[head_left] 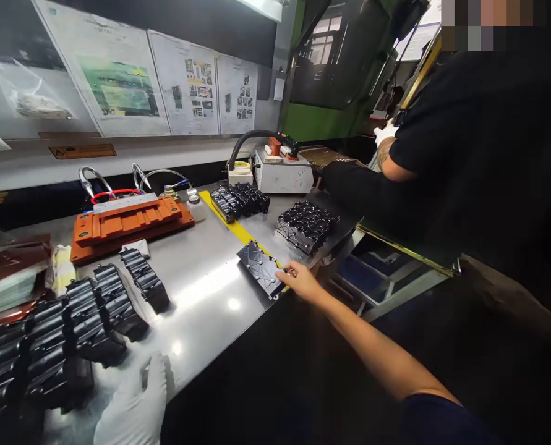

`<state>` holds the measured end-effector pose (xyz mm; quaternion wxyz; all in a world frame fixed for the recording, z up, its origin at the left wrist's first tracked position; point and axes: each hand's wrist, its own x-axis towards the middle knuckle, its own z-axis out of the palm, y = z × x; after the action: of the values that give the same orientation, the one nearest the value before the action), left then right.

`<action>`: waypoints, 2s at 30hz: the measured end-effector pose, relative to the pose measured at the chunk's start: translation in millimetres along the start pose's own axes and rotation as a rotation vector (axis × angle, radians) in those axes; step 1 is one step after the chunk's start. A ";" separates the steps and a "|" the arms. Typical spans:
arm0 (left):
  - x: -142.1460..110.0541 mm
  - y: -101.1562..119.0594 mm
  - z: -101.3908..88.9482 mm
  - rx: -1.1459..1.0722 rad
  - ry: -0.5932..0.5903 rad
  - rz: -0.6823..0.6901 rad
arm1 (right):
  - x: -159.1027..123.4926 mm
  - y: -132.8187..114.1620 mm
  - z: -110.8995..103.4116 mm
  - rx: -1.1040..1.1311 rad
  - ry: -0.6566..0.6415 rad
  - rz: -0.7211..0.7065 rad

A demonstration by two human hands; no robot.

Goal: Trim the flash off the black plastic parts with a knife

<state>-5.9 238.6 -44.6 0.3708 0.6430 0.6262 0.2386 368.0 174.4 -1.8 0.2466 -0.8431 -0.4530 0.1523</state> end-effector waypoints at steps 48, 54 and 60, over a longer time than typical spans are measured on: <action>-98.4 22.0 26.4 -0.524 -0.076 -0.229 | -32.6 -85.7 89.4 -0.062 -0.050 -0.927; -97.4 24.5 25.0 -0.563 -0.094 -0.241 | -26.2 -89.8 95.0 -0.104 -0.010 -1.063; -95.3 22.4 24.7 -0.565 -0.076 -0.232 | -19.2 -90.1 99.7 -0.081 0.098 -1.073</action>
<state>17.5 141.9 -27.2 0.5830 0.4471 0.5899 0.3350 247.6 228.2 -34.3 0.2780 -0.5082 -0.8135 -0.0519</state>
